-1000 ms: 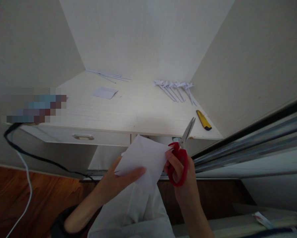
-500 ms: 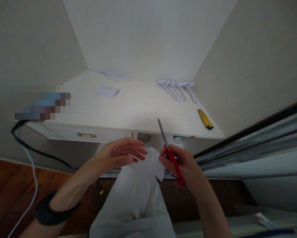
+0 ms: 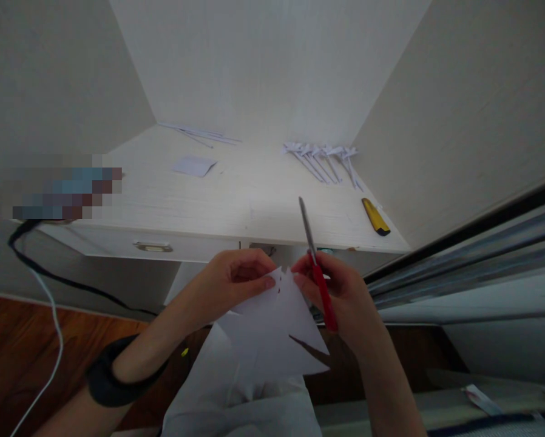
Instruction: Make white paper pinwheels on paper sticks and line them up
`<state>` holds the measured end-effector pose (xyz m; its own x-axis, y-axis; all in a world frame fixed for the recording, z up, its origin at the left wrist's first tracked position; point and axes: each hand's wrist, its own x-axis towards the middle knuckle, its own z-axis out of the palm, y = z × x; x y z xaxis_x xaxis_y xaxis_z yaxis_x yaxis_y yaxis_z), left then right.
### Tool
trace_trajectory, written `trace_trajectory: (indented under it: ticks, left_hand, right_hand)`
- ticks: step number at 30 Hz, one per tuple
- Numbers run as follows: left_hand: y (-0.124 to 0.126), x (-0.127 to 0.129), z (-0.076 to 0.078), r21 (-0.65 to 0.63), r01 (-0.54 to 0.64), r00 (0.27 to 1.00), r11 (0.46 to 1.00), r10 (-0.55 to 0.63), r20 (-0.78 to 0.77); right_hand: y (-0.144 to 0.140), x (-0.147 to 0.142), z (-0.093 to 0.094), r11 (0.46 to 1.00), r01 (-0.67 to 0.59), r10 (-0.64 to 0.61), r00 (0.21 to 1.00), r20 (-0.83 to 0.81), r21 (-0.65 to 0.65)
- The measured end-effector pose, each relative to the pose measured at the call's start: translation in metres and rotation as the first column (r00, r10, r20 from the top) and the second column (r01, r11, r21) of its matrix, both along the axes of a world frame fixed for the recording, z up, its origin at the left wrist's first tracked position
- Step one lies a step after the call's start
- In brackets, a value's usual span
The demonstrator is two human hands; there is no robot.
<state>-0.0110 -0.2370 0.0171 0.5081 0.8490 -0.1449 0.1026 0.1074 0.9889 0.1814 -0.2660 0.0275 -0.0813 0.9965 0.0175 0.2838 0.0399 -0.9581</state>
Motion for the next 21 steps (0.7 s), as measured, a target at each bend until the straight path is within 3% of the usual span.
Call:
trace_trajectory:
  ticks: [4, 12, 21]
  left_hand:
    - [-0.003, 0.003, 0.003, 0.052, -0.041, 0.998, 0.998, 0.044, -0.053]
    - [-0.008, 0.009, 0.014, 0.224, -0.009, 0.987, 0.974, 0.045, -0.155]
    - [-0.011, 0.009, 0.017, 0.239, -0.015, 0.980, 0.971, 0.061, -0.190]
  right_hand:
    - [-0.004, -0.001, 0.004, 0.993, 0.117, -0.115, 0.991, -0.066, 0.027]
    - [-0.008, -0.008, 0.000, 0.998, 0.012, -0.010, 0.999, -0.037, 0.059]
    - [-0.009, -0.007, -0.005, 0.997, 0.052, -0.049, 0.996, -0.071, 0.051]
